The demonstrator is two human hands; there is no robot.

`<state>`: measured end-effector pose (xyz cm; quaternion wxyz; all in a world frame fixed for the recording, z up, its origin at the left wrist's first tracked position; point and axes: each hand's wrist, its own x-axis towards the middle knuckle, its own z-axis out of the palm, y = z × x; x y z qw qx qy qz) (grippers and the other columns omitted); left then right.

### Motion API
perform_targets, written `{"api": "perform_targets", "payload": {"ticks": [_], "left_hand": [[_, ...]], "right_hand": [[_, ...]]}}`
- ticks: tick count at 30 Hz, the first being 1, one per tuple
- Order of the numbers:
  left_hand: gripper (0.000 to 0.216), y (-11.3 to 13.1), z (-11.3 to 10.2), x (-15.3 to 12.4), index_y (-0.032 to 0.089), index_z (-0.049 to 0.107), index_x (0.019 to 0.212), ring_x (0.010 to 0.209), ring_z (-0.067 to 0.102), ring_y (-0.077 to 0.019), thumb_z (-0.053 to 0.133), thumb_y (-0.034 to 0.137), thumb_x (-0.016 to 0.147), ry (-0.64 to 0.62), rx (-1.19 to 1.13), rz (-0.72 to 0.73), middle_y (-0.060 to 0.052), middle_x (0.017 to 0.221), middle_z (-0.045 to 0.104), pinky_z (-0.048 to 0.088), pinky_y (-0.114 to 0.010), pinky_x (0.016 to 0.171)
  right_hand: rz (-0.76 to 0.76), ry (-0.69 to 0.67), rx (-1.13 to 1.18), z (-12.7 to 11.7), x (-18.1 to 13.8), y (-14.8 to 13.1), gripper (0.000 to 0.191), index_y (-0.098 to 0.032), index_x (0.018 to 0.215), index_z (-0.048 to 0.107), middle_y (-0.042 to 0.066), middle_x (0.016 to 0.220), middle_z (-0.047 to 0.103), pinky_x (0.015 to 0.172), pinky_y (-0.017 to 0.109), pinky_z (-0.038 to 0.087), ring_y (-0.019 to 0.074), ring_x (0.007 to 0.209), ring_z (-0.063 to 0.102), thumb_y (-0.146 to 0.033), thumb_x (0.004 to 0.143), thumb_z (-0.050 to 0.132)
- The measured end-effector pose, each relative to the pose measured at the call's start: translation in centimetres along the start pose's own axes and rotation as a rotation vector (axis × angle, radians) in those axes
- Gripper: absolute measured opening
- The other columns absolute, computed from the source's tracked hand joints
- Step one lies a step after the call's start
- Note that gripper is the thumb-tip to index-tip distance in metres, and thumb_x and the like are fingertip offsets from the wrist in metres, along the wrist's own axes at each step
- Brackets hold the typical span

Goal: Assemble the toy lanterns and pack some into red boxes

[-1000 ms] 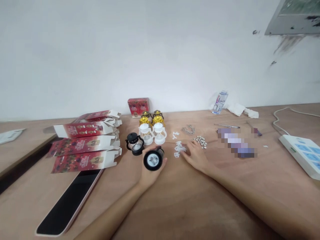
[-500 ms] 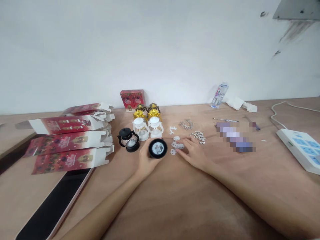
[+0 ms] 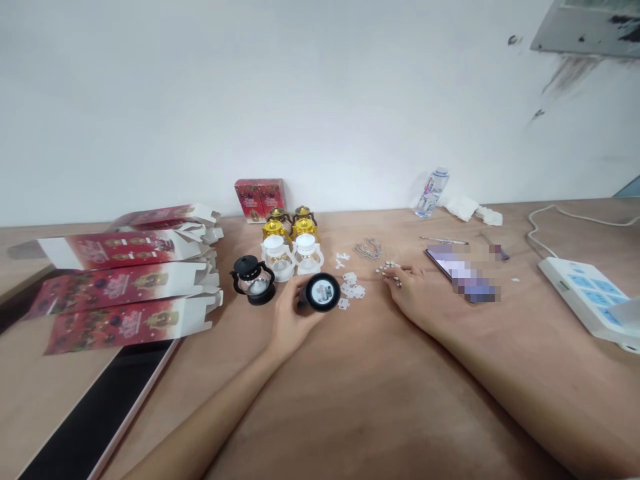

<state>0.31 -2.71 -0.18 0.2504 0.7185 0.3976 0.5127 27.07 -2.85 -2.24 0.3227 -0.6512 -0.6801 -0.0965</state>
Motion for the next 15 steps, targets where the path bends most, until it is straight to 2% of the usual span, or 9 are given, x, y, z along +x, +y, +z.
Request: {"api": "perform_targets", "payload": {"ticks": [4,6,8,11,15], "left_hand": [[0.045,0.5,-0.2,0.2,0.02,0.055,0.112,0.103,0.059,-0.0234,0.071,0.028,0.07,-0.042,0.023,0.068,-0.008,0.108,0.062,0.048,-0.037,0.088],[0.045,0.7,-0.3,0.2,0.019,0.056,0.111,0.102,0.059,-0.0232,0.071,0.029,0.07,-0.058,0.019,0.084,-0.008,0.108,0.062,0.048,-0.036,0.088],[0.046,0.7,-0.3,0.2,0.019,0.056,0.112,0.102,0.06,-0.0232,0.072,0.03,0.07,-0.072,0.013,0.091,-0.008,0.109,0.063,0.049,-0.035,0.087],[0.047,0.7,-0.2,0.1,0.02,0.055,0.113,0.103,0.059,-0.0229,0.072,0.029,0.07,-0.077,0.008,0.09,-0.009,0.11,0.062,0.048,-0.035,0.088],[0.045,0.8,-0.2,0.1,0.02,0.056,0.112,0.102,0.06,-0.0223,0.072,0.029,0.07,-0.073,-0.011,0.082,-0.008,0.109,0.063,0.048,-0.034,0.088]], "right_hand": [[0.095,-0.066,0.357,0.9,0.0,1.4,0.016,-0.022,0.091,0.064,0.004,0.088,0.071,0.075,0.037,0.051,0.0206,0.083,0.065,-0.019,0.082,0.051],[0.11,-0.102,0.453,1.1,0.1,1.9,0.016,-0.022,0.092,0.062,0.003,0.088,0.071,0.073,0.036,0.053,0.019,0.079,0.066,-0.019,0.082,0.05],[0.05,-0.092,0.389,1.0,0.1,2.0,0.017,-0.022,0.094,0.062,0.004,0.089,0.07,0.074,0.038,0.054,0.0207,0.083,0.066,-0.019,0.083,0.05],[-0.114,-0.065,0.165,0.8,0.1,1.7,0.02,-0.021,0.1,0.061,0.008,0.091,0.068,0.076,0.04,0.052,0.0245,0.09,0.064,-0.017,0.085,0.048],[-0.277,-0.047,-0.063,0.6,0.2,1.6,0.022,-0.015,0.104,0.059,0.012,0.086,0.067,0.073,0.036,0.051,0.0254,0.086,0.063,-0.016,0.088,0.044]]}}
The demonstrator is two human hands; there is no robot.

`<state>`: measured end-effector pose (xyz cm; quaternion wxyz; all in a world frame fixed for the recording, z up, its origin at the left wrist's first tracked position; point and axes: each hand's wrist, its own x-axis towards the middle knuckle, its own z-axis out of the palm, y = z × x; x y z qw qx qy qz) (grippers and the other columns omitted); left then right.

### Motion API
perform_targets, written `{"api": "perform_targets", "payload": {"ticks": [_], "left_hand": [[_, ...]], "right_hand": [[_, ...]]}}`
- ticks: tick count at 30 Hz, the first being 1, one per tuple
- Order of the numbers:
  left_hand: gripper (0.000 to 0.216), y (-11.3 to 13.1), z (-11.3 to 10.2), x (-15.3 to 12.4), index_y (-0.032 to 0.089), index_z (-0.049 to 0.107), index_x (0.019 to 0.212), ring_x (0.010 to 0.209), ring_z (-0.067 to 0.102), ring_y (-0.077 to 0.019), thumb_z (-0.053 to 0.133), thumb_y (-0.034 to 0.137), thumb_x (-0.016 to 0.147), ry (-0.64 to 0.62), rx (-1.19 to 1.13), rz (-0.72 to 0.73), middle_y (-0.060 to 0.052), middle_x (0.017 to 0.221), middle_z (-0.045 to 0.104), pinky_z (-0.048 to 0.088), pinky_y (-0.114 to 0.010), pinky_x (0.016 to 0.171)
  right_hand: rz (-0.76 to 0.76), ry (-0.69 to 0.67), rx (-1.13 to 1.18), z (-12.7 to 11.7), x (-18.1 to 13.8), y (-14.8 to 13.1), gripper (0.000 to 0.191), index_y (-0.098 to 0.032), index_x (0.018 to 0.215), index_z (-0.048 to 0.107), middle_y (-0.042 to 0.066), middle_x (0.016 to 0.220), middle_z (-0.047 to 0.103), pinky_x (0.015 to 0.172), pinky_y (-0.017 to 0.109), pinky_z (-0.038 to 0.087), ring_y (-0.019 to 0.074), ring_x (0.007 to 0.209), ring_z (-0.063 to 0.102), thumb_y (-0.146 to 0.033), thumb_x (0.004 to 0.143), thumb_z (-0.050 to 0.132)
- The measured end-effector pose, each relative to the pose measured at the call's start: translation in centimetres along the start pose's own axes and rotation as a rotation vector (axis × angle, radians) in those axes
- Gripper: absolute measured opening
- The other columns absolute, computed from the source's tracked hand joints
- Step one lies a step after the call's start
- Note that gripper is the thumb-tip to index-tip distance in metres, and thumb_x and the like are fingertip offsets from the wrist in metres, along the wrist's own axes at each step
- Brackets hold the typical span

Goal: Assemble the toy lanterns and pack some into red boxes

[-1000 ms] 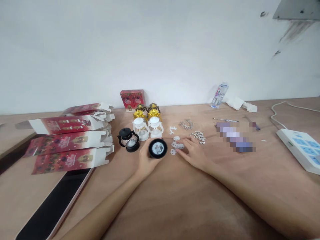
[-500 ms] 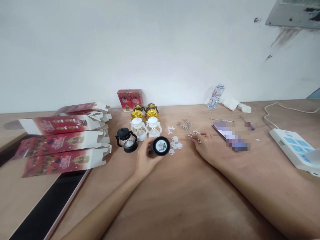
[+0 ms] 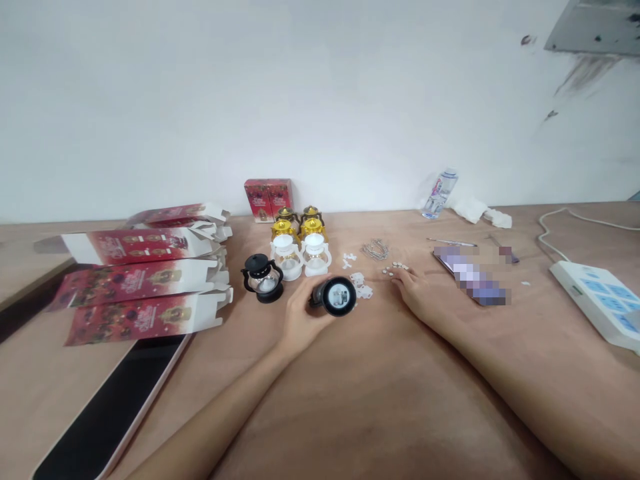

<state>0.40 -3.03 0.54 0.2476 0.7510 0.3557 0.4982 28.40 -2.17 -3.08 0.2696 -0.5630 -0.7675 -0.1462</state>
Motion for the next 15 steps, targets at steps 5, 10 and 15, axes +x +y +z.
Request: {"api": "perform_targets", "payload": {"ticks": [5,10,15], "left_hand": [[0.044,0.1,0.0,0.1,0.02,0.057,0.11,0.099,0.061,-0.0221,0.072,0.027,0.069,0.021,-0.004,-0.01,-0.007,0.105,0.064,0.049,-0.033,0.084],[0.043,-0.3,0.0,0.0,0.02,0.058,0.109,0.096,0.061,-0.0218,0.071,0.025,0.069,0.041,0.0,-0.029,-0.006,0.103,0.064,0.05,-0.033,0.081],[0.044,-0.5,0.1,0.0,0.019,0.058,0.109,0.098,0.061,-0.023,0.071,0.025,0.067,0.048,-0.021,-0.052,-0.006,0.104,0.064,0.05,-0.035,0.084]], "right_hand": [[-0.205,-0.062,-0.179,-0.9,0.0,-0.3,0.034,-0.012,0.104,0.059,0.012,0.082,0.068,0.073,0.035,0.05,0.024,0.078,0.062,0.0,0.082,0.036],[-0.298,-0.167,-0.246,-2.2,0.4,-1.0,0.03,-0.011,0.099,0.059,0.012,0.08,0.066,0.071,0.034,0.05,0.0238,0.076,0.061,0.001,0.08,0.04],[-0.341,-0.187,-0.234,-2.3,0.8,-0.7,0.03,-0.011,0.106,0.056,0.012,0.079,0.065,0.072,0.035,0.05,0.0233,0.077,0.062,0.0,0.083,0.04]]}}
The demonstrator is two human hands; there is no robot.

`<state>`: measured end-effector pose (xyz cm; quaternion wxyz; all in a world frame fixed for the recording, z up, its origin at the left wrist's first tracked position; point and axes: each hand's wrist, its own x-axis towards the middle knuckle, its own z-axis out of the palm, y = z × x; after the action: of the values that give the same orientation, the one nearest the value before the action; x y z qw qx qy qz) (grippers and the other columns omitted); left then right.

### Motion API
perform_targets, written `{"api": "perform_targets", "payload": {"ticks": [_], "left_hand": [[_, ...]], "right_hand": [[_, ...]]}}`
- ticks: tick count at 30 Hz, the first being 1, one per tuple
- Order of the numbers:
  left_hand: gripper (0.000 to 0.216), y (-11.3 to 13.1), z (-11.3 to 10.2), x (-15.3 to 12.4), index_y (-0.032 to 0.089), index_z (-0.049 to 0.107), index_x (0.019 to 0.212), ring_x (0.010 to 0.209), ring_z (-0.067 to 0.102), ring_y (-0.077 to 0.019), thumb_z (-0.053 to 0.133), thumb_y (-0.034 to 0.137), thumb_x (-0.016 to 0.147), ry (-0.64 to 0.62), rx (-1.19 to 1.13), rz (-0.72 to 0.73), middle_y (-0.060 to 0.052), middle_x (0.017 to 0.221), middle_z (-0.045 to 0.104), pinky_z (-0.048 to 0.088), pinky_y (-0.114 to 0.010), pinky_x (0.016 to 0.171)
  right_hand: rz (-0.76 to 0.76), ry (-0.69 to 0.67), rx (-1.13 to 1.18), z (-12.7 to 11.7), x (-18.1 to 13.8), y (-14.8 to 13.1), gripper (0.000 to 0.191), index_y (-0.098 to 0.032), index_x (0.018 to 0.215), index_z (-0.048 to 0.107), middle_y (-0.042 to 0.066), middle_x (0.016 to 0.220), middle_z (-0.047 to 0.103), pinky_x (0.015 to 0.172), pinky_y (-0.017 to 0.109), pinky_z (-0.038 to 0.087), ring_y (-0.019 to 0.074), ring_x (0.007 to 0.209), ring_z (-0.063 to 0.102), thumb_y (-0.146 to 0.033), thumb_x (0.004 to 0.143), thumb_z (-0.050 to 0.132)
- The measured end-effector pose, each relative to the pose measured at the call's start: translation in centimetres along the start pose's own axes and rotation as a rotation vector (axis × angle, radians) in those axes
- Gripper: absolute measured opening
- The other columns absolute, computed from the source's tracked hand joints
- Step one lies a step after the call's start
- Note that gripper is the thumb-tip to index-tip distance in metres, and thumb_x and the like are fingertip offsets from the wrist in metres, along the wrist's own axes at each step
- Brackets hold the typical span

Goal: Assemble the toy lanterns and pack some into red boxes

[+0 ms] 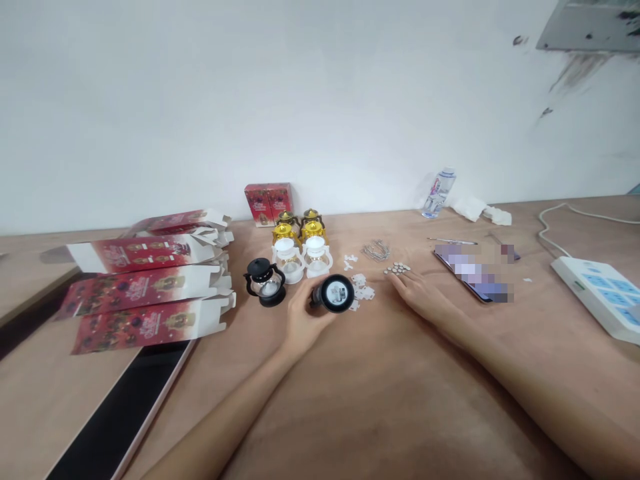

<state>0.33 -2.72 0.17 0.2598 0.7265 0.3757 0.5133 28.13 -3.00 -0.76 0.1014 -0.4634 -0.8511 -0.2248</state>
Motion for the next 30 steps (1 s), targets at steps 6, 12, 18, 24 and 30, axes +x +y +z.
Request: {"api": "perform_targets", "payload": {"ticks": [6,12,18,24,30], "left_hand": [[0.044,0.5,-0.1,0.1,0.019,0.057,0.109,0.099,0.06,-0.0235,0.072,0.027,0.068,-0.036,-0.003,0.0,-0.008,0.106,0.064,0.05,-0.037,0.086],[0.045,0.8,-0.1,0.0,0.02,0.057,0.11,0.099,0.061,-0.0236,0.072,0.029,0.068,-0.038,0.01,0.014,-0.009,0.107,0.065,0.049,-0.036,0.086],[0.043,0.8,-0.2,0.0,0.021,0.056,0.11,0.098,0.061,-0.022,0.071,0.027,0.07,-0.039,0.011,0.054,-0.007,0.107,0.065,0.049,-0.034,0.083],[0.044,1.1,-0.2,0.1,0.021,0.057,0.11,0.099,0.061,-0.0221,0.073,0.03,0.07,-0.042,0.003,0.068,-0.008,0.107,0.065,0.048,-0.036,0.086],[0.044,1.1,-0.2,0.0,0.021,0.057,0.111,0.099,0.061,-0.0229,0.071,0.032,0.071,-0.047,0.031,0.052,-0.008,0.108,0.065,0.049,-0.036,0.085]], "right_hand": [[0.203,0.288,0.358,-2.0,0.8,-2.0,0.015,-0.019,0.096,0.058,0.007,0.079,0.069,0.064,0.032,0.054,0.0203,0.073,0.066,-0.019,0.091,0.043],[0.268,0.608,0.736,-7.0,4.0,-7.4,0.015,-0.023,0.096,0.058,0.002,0.084,0.071,0.068,0.029,0.055,0.0162,0.077,0.068,-0.02,0.082,0.062],[0.034,0.688,0.669,-7.7,5.7,-8.9,0.021,-0.023,0.094,0.059,0.001,0.076,0.07,0.061,0.026,0.052,0.0144,0.069,0.063,-0.007,0.08,0.059],[0.023,0.599,0.645,-7.8,5.2,-8.9,0.024,-0.023,0.095,0.058,0.001,0.076,0.07,0.061,0.028,0.052,0.0158,0.069,0.062,-0.005,0.079,0.059],[0.099,0.585,0.621,-8.3,4.2,-7.9,0.021,-0.026,0.099,0.058,0.001,0.08,0.07,0.064,0.03,0.052,0.0166,0.073,0.064,-0.013,0.083,0.059]]}}
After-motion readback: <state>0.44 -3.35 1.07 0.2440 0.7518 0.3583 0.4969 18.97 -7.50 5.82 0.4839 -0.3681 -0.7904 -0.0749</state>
